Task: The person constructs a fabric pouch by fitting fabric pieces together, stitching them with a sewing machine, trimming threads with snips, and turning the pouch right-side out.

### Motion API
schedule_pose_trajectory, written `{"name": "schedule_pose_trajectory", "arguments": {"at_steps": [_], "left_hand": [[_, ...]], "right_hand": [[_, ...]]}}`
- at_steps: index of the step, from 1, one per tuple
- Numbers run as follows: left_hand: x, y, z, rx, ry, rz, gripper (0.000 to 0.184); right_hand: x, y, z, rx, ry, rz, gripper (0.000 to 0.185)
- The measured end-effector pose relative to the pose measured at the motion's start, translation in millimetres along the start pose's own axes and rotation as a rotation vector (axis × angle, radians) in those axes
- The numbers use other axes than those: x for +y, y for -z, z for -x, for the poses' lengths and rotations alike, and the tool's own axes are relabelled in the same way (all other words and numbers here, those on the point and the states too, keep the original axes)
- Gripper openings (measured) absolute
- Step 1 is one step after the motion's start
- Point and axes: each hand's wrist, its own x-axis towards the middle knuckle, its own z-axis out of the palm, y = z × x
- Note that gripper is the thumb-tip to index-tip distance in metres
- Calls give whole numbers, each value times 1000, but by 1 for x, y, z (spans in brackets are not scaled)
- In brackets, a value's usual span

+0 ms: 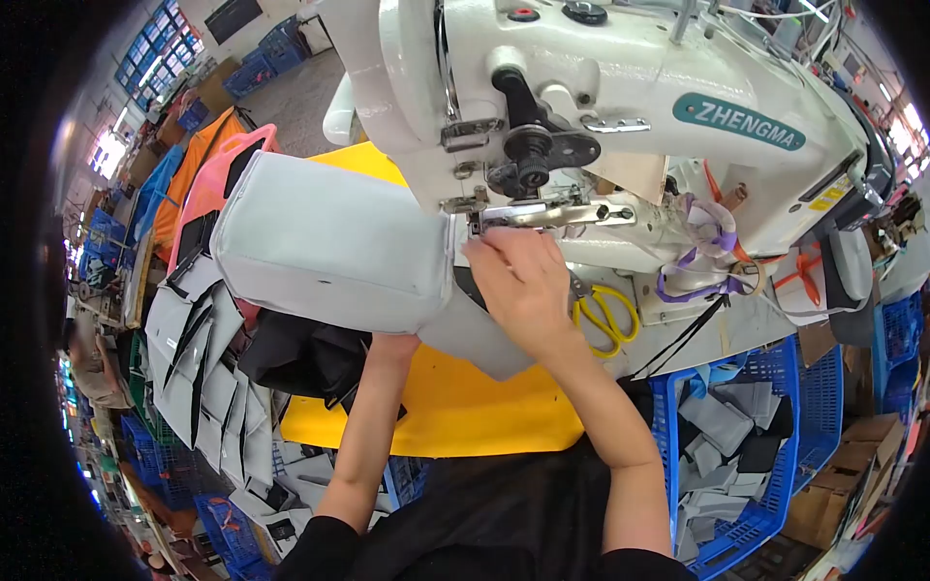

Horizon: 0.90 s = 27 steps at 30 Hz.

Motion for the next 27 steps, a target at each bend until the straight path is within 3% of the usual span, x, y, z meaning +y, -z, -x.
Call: {"name": "schedule_pose_trajectory", "arguments": {"at_steps": [3,8,12,15,20,24,27], "left_hand": [[-8,17,-1,78,77,15,58],[-9,20,-11,-29,102,178,57],[-21,28,-31,-80,49,-156,58],[-23,14,-36,38,69,15,58],[-24,20,-40,3,81,201,58],[-21,15,-54,-48,125,559,46],[-7,-9,-67,-69,75,12,48]], "right_hand": [[14,-4,10,115,23,-108,24],[22,-2,19,120,-37,-208,24],[24,-1,19,99,-29,-216,23],[24,0,18,76,-32,-229,23],[25,1,17,52,-31,-239,22],[19,5,16,28,-68,-262,20],[14,19,16,-6,-111,-291,19]]}}
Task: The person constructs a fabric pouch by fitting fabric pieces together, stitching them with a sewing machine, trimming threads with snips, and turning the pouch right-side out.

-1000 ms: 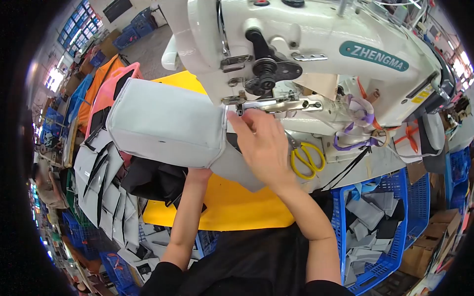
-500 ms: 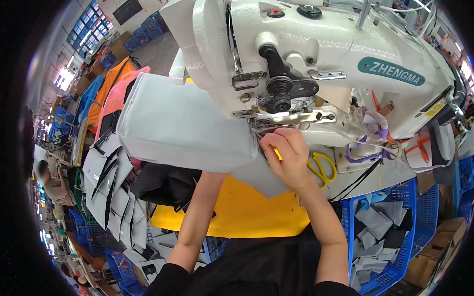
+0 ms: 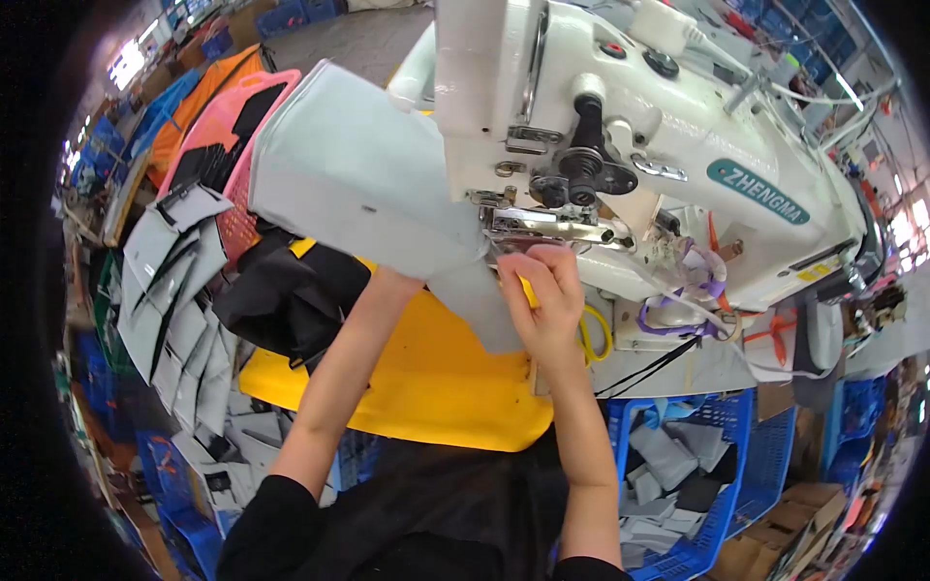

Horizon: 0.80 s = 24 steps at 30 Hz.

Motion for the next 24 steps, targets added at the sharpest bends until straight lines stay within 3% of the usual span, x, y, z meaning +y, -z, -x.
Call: {"name": "schedule_pose_trajectory", "arguments": {"at_steps": [5,7,9,10,12,13,14,15,16,18,19,21,23,24], "left_hand": [[-12,3,0,-27,-116,39,52],[-16,3,1,127,-44,95,51],[-14,-4,2,206,-18,136,51],[-5,-20,3,277,47,197,50],[7,-39,2,376,141,289,49],[8,-41,1,408,168,321,49],[0,-31,-2,311,133,316,49],[-9,-20,-5,213,98,308,49],[-14,-13,-8,117,63,297,48],[-15,-10,-10,120,39,323,49],[-16,-9,-12,117,29,335,49],[-16,-9,-12,119,15,338,49],[-17,-8,-10,127,11,329,50],[-17,-7,-9,135,15,320,50]], "right_hand": [[-24,73,2,59,103,235,8],[-12,126,-11,294,273,384,12],[4,194,-35,602,133,345,21],[11,238,-62,606,307,529,23],[29,305,-110,767,11,876,31],[63,362,-134,632,43,1062,35],[96,415,-156,492,73,1243,41],[119,447,-171,495,81,1234,41],[141,473,-183,400,-304,862,40],[164,489,-196,146,-980,52,40],[168,488,-189,139,-971,47,40],[156,473,-162,278,-699,-104,44],[200,469,-88,638,-269,202,50],[220,466,-39,522,-197,314,50]]}}
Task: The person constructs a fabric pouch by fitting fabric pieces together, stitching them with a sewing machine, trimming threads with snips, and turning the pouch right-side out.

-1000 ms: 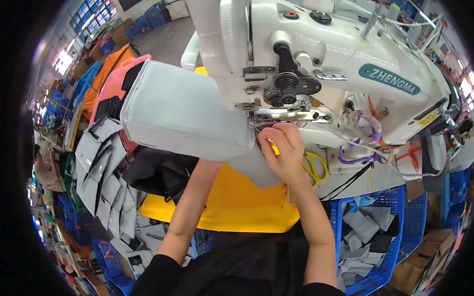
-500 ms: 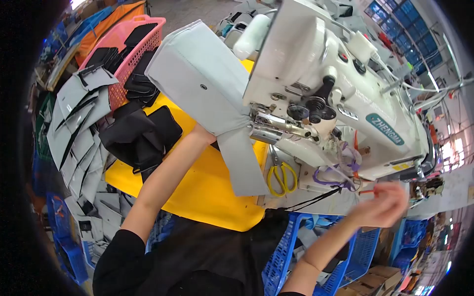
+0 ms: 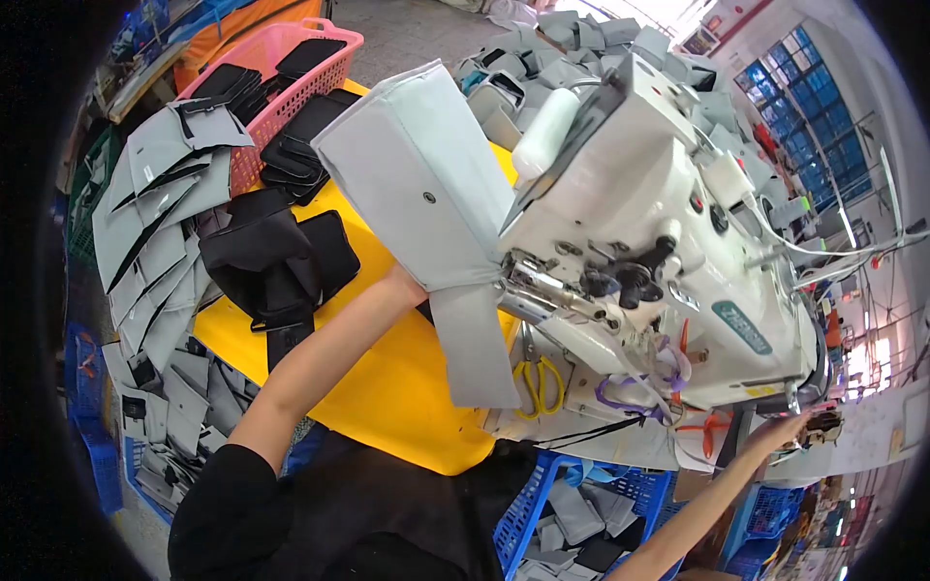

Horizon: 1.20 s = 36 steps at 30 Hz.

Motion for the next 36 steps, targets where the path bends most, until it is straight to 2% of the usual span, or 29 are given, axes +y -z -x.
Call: {"name": "schedule_pose_trajectory", "arguments": {"at_steps": [1,2,6,8,10,11,12,14,16,17,19,20,22,24,25,26,28,29,31,33,36], "left_hand": [[0,2,2,4,-1,-8,50],[0,5,3,12,-3,-16,50],[4,12,10,49,-30,-86,51],[14,14,10,68,-60,-148,51],[39,7,8,59,-105,-220,51],[56,0,10,34,-130,-256,51],[73,-10,10,92,-134,-101,51],[116,4,-11,-119,-151,-18,52],[149,27,-30,-381,-156,-84,53],[161,29,-35,-430,-88,-84,53],[181,29,-43,-531,32,-83,53],[184,29,-46,-534,27,-83,53],[184,23,-60,-198,-68,-167,51],[184,10,-75,56,-96,-232,49],[181,0,-83,64,-72,-231,49],[176,-12,-90,59,-44,-218,49],[165,-33,-101,31,8,-189,48],[160,-41,-106,21,24,-162,48],[150,-52,-115,-1,48,-118,47],[141,-61,-118,-16,58,-64,47],[129,-67,-117,-65,84,20,46]], "right_hand": [[15,8,28,-92,112,98,50],[7,11,26,-100,107,109,50],[-18,29,15,-239,-67,535,47],[3,15,33,-83,284,819,47],[0,5,26,2,475,952,47],[-18,4,22,-35,241,619,47],[-37,2,21,-66,2,282,46],[-48,4,19,-79,-243,-69,46],[-42,16,1,-63,-206,67,45],[-40,23,-8,-54,-188,136,45],[-140,-28,34,136,93,449,44],[-193,-55,55,265,207,618,44],[-192,-77,105,219,442,386,35],[-271,-159,173,-520,500,350,25],[-311,-203,190,-645,555,428,25],[-329,-234,194,-776,406,227,25],[-317,-287,179,-1207,-248,325,26],[-313,-307,173,-1296,-361,358,27],[-306,-334,167,-1339,-350,373,27],[-308,-340,167,-1315,-313,343,28],[-317,-310,173,-1204,-243,258,30]]}}
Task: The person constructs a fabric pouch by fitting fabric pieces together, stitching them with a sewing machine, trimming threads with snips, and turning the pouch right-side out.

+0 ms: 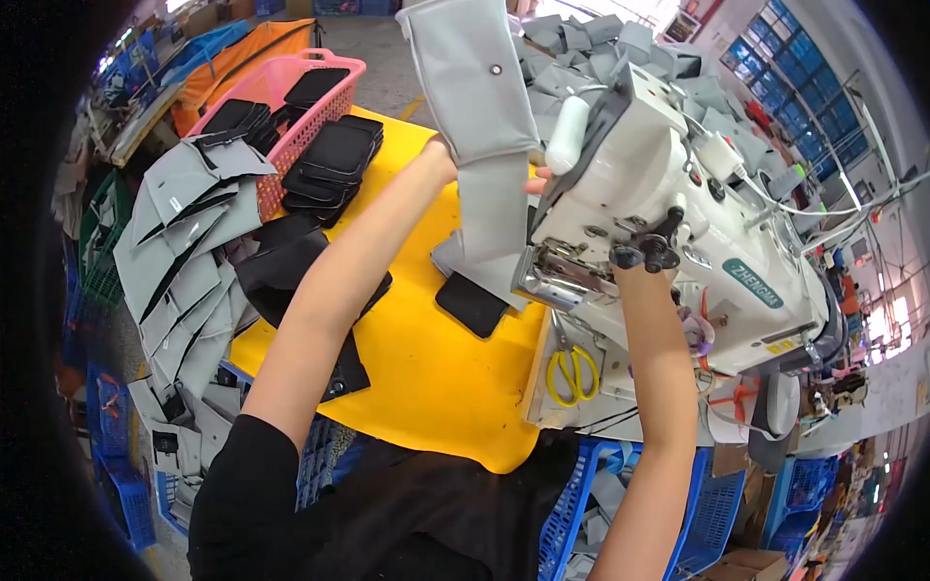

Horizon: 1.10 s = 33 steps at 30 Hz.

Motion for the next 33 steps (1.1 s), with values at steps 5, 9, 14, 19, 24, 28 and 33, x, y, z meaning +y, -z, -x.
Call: {"name": "schedule_pose_trajectory", "arguments": {"at_steps": [5,9,14,19,24,28,33], "left_hand": [[-22,30,49,-259,112,-253,44],[-55,53,147,-21,-89,-557,47],[-12,95,99,390,-79,-576,40],[-6,-56,23,103,-348,-519,24],[-57,-33,94,55,-257,-1450,18],[-117,-26,166,31,-434,-1390,14],[-142,-24,167,-117,-855,-1584,18]], "right_hand": [[3,0,25,126,88,3,32],[-6,2,-3,84,83,36,35],[-5,6,-6,63,80,16,38],[23,-8,9,204,192,-138,19],[16,-2,60,526,386,24,16],[30,-9,88,574,486,138,21],[32,-20,83,608,510,271,24]]}}
